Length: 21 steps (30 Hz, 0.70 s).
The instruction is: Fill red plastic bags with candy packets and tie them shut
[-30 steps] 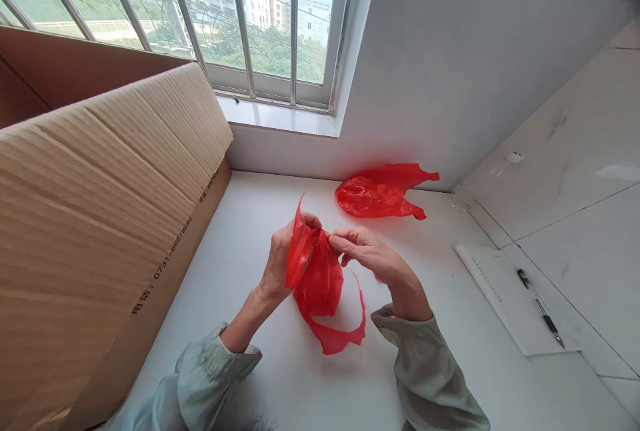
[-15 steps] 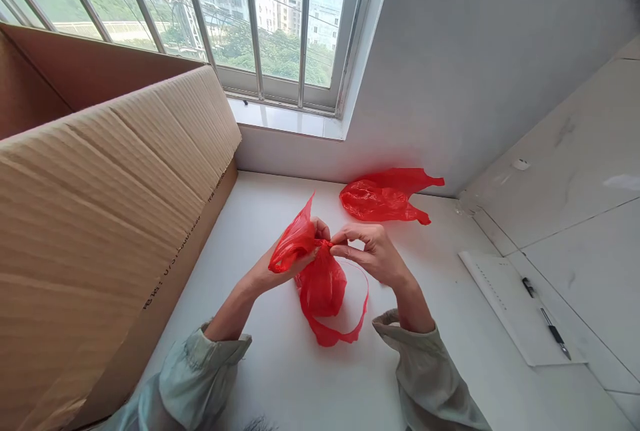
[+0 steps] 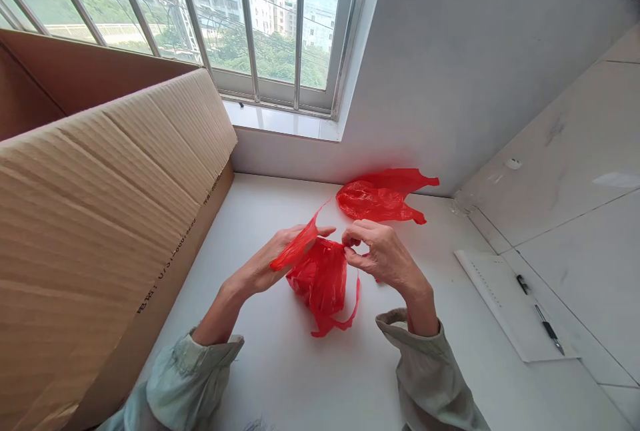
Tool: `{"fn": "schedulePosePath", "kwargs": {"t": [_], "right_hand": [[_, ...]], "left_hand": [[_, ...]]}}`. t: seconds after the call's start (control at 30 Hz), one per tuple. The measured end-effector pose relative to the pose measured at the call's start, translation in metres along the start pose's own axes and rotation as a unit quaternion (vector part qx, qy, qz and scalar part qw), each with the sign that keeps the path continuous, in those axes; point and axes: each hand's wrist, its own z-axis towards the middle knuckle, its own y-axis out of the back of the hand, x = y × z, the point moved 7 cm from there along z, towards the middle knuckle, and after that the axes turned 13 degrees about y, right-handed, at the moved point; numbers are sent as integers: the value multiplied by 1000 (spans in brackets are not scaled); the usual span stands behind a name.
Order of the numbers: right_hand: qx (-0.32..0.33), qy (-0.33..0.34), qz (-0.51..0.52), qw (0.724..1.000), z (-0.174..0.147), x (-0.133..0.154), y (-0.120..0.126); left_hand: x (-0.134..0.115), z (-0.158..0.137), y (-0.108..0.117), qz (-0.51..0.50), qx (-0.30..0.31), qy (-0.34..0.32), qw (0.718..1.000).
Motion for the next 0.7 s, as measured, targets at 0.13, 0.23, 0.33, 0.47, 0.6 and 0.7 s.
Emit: {"fn": "schedulePosePath", "kwargs": {"t": [0.13,0.23,0.33,0.47,0.6,0.7], "right_hand": [[10,-35,-10,999,-5,-16,1],[12,-54,-13,998,-8,-29,-2],[13,-64,-15,998,-11,-39,-5],[14,-72,-12,997,-13,-44,-5],[13,-73,-4,997,-13,-42,-2],[12,-77,4,997,-13,-42,-3]], "left_hand": [[-1,-2,5,62,4,23,998],[2,-4,7,94,11,30,995],[14,-4,9,136,26,54,989],[27,-6,11,140,36,46,988],[38,-8,13,144,34,65,987],[35,-10,11,153,40,71,985]]}}
